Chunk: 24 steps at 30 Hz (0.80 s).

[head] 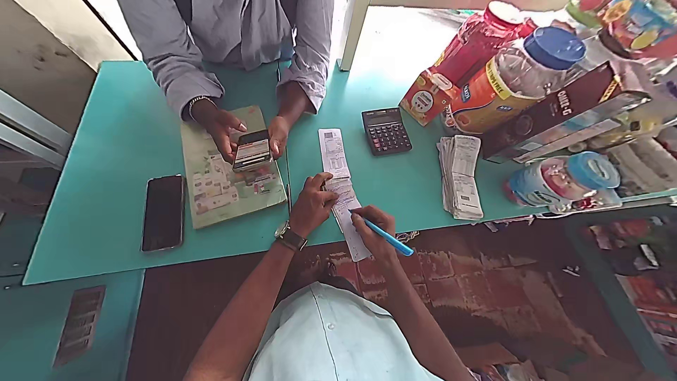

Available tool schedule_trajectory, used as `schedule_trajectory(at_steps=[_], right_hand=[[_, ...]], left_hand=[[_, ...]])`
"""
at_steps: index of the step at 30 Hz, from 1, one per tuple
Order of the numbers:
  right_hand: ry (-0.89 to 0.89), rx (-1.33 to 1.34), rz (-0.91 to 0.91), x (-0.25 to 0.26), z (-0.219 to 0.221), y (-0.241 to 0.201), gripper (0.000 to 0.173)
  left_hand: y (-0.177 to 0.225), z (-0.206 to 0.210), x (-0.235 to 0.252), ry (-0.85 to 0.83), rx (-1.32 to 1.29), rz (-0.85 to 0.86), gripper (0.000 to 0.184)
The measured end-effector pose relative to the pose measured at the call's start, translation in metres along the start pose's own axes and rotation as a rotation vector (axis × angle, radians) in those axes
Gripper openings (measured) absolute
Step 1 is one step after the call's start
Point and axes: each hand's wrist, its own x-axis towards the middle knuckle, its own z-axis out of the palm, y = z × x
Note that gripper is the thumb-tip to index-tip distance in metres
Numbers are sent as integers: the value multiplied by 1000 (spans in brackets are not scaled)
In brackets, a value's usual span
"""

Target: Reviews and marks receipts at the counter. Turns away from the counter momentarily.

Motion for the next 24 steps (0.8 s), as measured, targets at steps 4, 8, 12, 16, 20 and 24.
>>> schedule_trajectory(at_steps=[4, 8, 12, 16, 20, 24], right_hand=[[7, 7, 35, 1, -2, 0, 12], [23, -56, 5, 1, 1, 0, 6], [18, -59, -26, 0, 3, 0, 6], [8, -72, -48, 0, 4, 3, 7], [-9, -89, -54, 0, 3, 4, 8], [5, -100, -64, 1, 4, 5, 8]], left_hand=[[0, 0, 0, -2, 3, -1, 9], [1, 0, -1, 12, 11, 10, 8], [1, 0, 0, 13, 22, 14, 8], [1, 0, -1, 18, 20, 23, 8], [0, 0, -1, 21, 15, 24, 7], [0, 0, 0, 20, 9, 15, 7]])
